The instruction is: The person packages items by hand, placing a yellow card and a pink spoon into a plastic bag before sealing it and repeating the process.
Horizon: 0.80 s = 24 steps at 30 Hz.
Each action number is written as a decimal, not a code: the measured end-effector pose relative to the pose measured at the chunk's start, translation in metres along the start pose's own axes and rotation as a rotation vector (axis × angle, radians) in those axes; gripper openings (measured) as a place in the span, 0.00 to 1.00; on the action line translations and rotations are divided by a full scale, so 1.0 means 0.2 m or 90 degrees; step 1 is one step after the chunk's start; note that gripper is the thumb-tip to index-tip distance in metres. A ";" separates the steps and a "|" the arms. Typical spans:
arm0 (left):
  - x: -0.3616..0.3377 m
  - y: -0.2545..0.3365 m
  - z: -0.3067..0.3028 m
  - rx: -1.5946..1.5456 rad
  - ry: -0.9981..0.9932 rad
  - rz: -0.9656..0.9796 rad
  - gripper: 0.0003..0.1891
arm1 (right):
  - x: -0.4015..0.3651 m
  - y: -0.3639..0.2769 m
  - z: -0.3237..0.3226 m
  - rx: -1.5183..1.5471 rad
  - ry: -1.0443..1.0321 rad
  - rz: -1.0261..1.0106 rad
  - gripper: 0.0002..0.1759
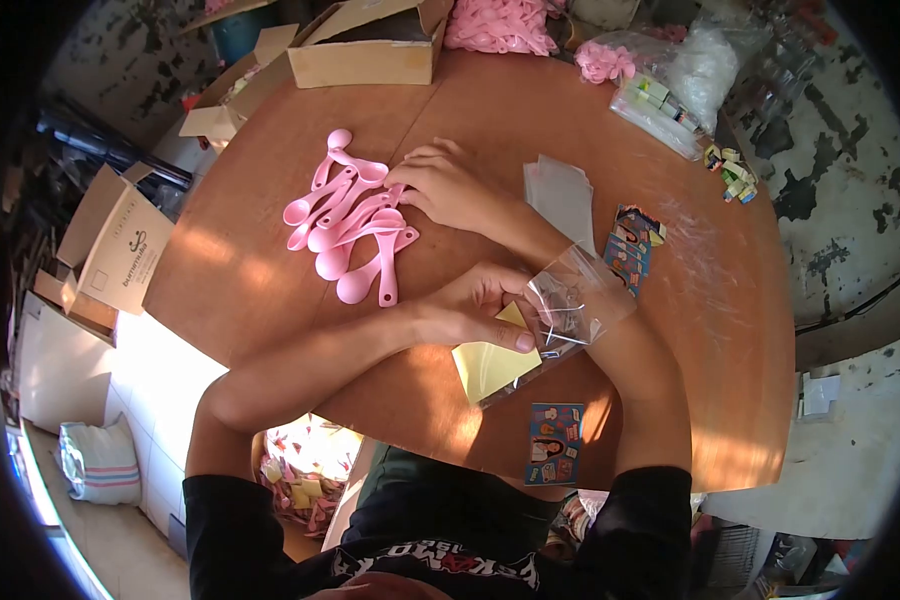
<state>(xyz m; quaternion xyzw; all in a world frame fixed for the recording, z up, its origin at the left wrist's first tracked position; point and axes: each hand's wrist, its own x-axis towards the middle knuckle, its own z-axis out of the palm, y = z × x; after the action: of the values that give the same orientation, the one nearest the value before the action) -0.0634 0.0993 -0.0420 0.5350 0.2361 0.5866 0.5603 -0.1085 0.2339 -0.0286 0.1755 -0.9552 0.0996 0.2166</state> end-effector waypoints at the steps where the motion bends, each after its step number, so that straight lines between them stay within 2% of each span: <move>1: 0.00 -0.01 0.00 0.003 0.002 -0.002 0.16 | 0.00 -0.01 -0.02 -0.027 0.002 -0.028 0.11; 2: 0.00 -0.01 0.00 0.005 0.001 -0.005 0.15 | 0.00 -0.02 -0.05 -0.029 0.002 -0.023 0.11; 4: 0.01 0.00 0.01 0.002 -0.001 -0.020 0.15 | -0.04 -0.03 -0.10 -0.113 -0.082 0.007 0.10; 6: 0.01 0.01 0.01 -0.001 -0.010 -0.033 0.15 | -0.10 -0.03 -0.17 -0.121 -0.050 0.030 0.10; 8: 0.01 0.01 0.03 0.004 0.035 -0.033 0.14 | -0.18 -0.04 -0.26 -0.131 -0.019 0.052 0.10; 10: 0.00 0.02 0.03 -0.007 0.032 -0.051 0.15 | -0.26 -0.07 -0.41 0.010 0.039 0.207 0.11; 11: 0.00 0.02 0.04 0.041 0.060 -0.049 0.15 | -0.32 -0.06 -0.48 0.016 0.070 0.229 0.10; 13: 0.00 0.03 0.04 0.097 0.097 -0.058 0.15 | -0.42 -0.17 -0.65 0.115 0.186 0.429 0.08; 15: 0.00 0.04 0.05 0.110 0.124 -0.039 0.15 | -0.57 -0.16 -0.77 0.204 0.392 0.432 0.08; 16: 0.01 0.06 0.06 0.123 0.153 -0.027 0.15 | -0.61 -0.18 -0.82 0.198 0.394 0.431 0.08; 18: 0.00 0.08 0.07 0.124 0.174 -0.053 0.16 | -0.67 -0.27 -0.93 0.439 0.634 0.438 0.11; 20: 0.01 0.07 0.07 0.173 0.213 -0.061 0.16 | -0.69 -0.36 -0.96 0.483 0.639 0.436 0.14; 21: 0.01 0.06 0.07 0.221 0.209 -0.012 0.15 | -0.68 -0.38 -0.97 0.531 0.639 0.430 0.18; 24: 0.01 0.06 0.08 0.232 0.211 -0.020 0.15 | -0.69 -0.39 -0.92 0.480 0.586 0.384 0.22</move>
<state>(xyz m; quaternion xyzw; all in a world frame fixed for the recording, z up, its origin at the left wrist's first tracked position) -0.0530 0.0927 -0.0252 0.5196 0.4350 0.6055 0.4174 0.1074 0.2519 0.0814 -0.0959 -0.6721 0.5477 0.4890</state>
